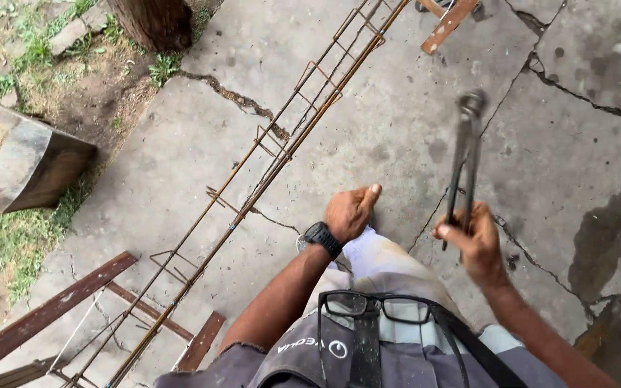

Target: The person uses pliers to tie wire around a rebar cage structure. They wrap the wire around the intersecting bars and twist it to secure the joints, moving along the length of the cage to fasten multiple points.

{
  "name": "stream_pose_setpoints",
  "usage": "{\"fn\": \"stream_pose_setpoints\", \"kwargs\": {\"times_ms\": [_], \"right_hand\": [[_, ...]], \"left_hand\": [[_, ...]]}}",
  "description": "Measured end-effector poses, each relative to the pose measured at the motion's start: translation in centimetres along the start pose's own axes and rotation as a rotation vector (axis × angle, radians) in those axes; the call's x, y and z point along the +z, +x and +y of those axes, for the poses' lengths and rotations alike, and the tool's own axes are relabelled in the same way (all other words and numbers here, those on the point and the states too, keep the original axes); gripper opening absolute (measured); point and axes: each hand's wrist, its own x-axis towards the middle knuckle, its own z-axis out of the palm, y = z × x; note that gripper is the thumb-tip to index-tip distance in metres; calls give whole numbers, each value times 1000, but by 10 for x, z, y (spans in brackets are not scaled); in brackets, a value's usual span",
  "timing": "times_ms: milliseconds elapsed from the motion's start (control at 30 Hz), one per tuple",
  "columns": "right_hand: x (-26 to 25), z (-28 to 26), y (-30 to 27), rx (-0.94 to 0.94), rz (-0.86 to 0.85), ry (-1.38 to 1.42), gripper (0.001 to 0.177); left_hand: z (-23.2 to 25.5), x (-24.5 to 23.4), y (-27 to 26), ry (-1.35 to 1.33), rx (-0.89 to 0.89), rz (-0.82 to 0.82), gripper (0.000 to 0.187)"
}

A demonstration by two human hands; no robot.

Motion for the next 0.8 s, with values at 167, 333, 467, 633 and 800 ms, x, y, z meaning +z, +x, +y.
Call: {"fn": "stream_pose_setpoints", "kwargs": {"times_ms": [167, 333, 467, 633, 800], "right_hand": [[10, 16, 46, 31, -24, 168, 22], [21, 19, 69, 106, -45, 382, 26], [5, 23, 85, 9, 46, 242, 21], [-26, 26, 104, 147, 46, 377, 18], [-81, 36, 142, 103, 104, 360, 10]], "left_hand": [[32, 2, -12, 11, 101, -200, 62], [19, 23, 9, -107, 92, -367, 66], [18, 30, 26, -195, 94, -452, 63], [50, 51, 61, -190, 57, -554, 63], [88, 93, 120, -302, -41, -677, 62]]}}
